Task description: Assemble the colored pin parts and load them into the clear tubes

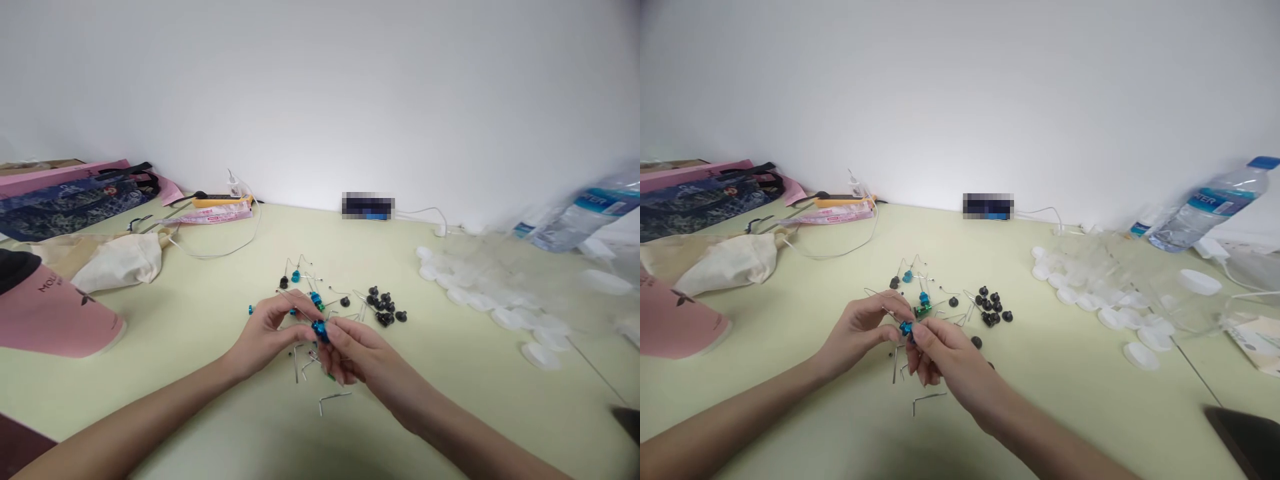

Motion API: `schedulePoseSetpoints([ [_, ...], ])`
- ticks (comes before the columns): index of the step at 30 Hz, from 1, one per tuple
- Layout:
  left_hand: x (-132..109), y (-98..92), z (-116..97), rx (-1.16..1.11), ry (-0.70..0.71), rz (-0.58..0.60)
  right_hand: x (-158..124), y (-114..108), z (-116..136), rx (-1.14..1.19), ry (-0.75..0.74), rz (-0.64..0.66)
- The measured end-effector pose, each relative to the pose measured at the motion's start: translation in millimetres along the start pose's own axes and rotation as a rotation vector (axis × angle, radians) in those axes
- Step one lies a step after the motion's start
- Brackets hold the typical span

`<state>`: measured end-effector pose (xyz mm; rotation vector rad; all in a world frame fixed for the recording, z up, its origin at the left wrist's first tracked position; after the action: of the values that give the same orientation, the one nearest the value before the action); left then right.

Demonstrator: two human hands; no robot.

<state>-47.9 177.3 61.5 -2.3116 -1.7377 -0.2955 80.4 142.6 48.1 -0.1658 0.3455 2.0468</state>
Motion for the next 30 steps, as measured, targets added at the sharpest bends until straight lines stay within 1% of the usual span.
schedulePoseSetpoints([
  [3, 3, -9.4, 2, -0.056, -0.065, -0.088, 1, -5, 2, -0.049, 0.000, -0.041],
  [5, 4, -14.0, 2, -0.080, -0.075, -0.136, 3, -8, 3, -0.076, -0.020, -0.058],
  [8, 8, -20.4, -4, -0.063, -0.066, -0.151, 7, -12, 3, -0.122, -0.044, -0.069],
  [10, 12, -31.8, -10, -0.017, -0.035, -0.186, 10, -17, 2, -0.156, -0.033, -0.091],
  [13, 22, -57.8, -16, 0.118, -0.007, -0.256, 13, -26, 1, -0.211, -0.024, -0.158],
  [15, 29, -73.6, -11, 0.227, -0.044, -0.250, 14, -32, 2, -0.255, -0.043, -0.196],
  [17, 35, -87.4, -1, 0.334, -0.084, -0.241, 16, -36, 3, -0.290, -0.065, -0.214],
  [20, 41, -99.6, 19, 0.493, -0.156, -0.191, 18, -40, 2, -0.335, -0.075, -0.219],
  [22, 42, -103.1, 30, 0.572, -0.186, -0.149, 19, -43, 2, -0.388, -0.089, -0.228],
  [24, 43, -104.9, 36, 0.618, -0.200, -0.116, 20, -47, 4, -0.472, -0.116, -0.254],
  [27, 44, -106.7, 39, 0.670, -0.210, -0.089, 20, -51, 7, -0.604, -0.149, -0.290],
  [30, 44, -108.5, 39, 0.720, -0.205, -0.092, 20, -51, 10, -0.660, -0.159, -0.282],
])
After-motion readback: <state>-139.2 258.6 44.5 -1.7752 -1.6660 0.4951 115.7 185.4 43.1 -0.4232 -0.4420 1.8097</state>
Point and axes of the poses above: each hand's wrist, its own x-axis towards the middle knuckle, its own y-axis out of the palm, z = x × y, the point moved 7 cm from there along x, towards the middle knuckle, and after that the axes turned 5 degrees about -z, right-handed, at the moved point
